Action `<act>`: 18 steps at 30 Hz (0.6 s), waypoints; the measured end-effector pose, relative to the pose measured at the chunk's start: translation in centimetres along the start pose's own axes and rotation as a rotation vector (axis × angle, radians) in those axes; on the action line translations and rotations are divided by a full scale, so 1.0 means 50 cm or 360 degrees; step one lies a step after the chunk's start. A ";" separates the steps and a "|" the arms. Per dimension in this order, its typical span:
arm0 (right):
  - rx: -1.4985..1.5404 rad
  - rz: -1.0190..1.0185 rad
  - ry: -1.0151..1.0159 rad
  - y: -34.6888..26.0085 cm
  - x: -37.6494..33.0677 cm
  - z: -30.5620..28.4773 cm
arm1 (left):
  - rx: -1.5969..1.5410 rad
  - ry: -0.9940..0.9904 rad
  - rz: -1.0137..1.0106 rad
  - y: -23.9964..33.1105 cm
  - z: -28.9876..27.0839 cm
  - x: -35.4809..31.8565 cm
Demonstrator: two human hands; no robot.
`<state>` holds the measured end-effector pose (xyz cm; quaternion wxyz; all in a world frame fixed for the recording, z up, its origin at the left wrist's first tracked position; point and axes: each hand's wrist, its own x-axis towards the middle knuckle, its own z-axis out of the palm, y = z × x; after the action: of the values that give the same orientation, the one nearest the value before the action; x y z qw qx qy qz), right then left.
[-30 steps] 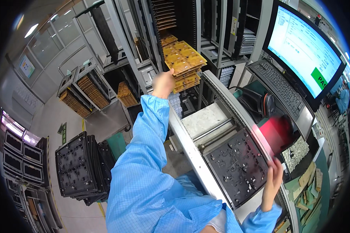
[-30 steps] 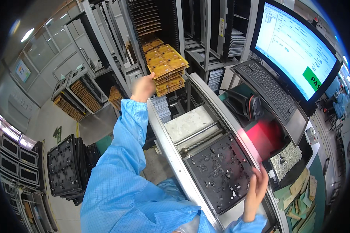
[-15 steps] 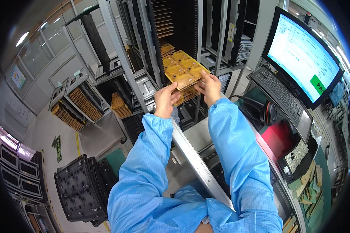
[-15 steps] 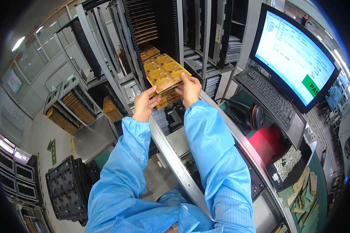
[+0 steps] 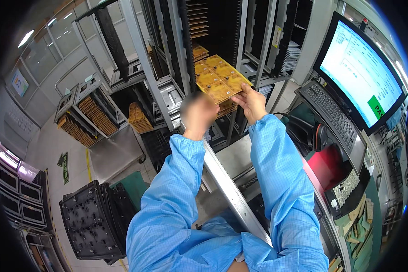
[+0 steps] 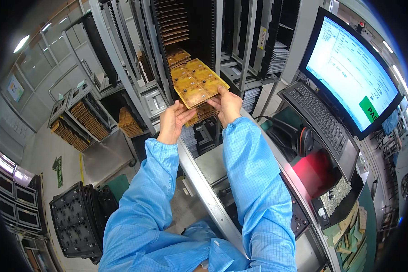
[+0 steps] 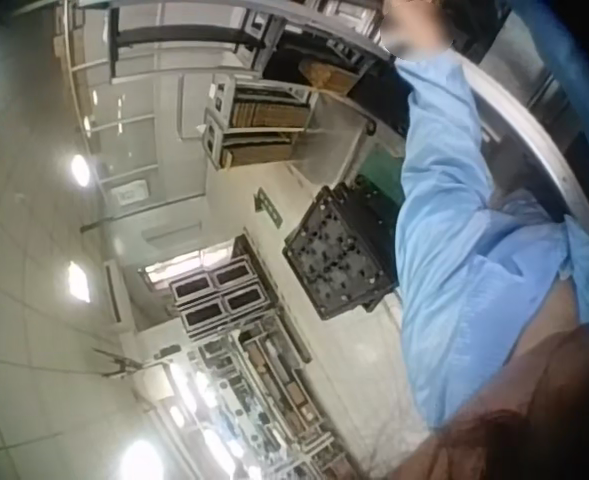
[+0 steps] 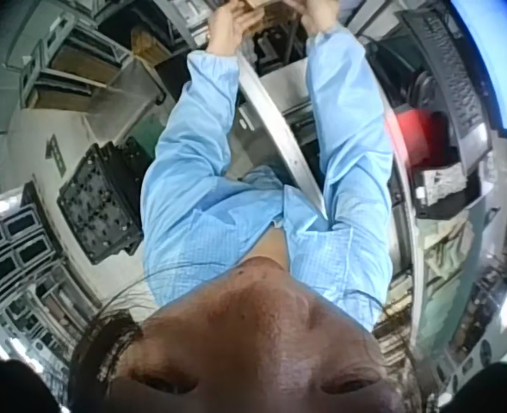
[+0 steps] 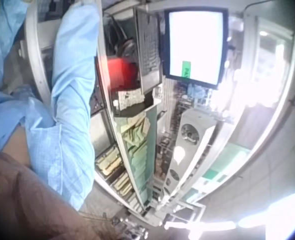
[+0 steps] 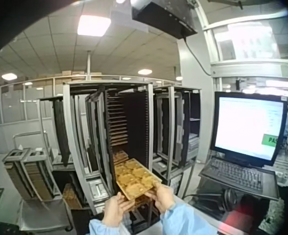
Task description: Assembling circuit boards by placing them into a fixture and applying protective film.
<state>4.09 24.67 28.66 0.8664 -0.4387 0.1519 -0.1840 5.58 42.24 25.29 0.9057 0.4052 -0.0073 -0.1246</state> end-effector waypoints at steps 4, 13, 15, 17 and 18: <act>-0.0010 0.0005 -0.0017 -0.004 0.001 -0.003 | -0.0042 -0.0256 0.0113 -0.008 0.013 0.020; -0.0101 0.0002 -0.0120 -0.022 -0.044 -0.027 | -0.0332 -0.0381 0.0247 -0.053 0.024 0.012; -0.0124 0.0003 -0.0121 -0.030 -0.059 -0.043 | -0.0319 -0.0369 0.0258 -0.060 0.037 -0.012; -0.0133 0.0019 -0.0098 -0.041 -0.078 -0.064 | -0.0275 -0.0365 0.0270 -0.067 0.046 -0.040; -0.0145 0.0025 -0.0109 -0.047 -0.095 -0.072 | -0.0277 -0.0360 0.0269 -0.072 0.046 -0.053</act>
<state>-2.11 23.00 28.99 0.8516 -0.4826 0.1337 -0.1550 1.94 38.87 24.39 0.9380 0.3067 -0.1322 -0.0931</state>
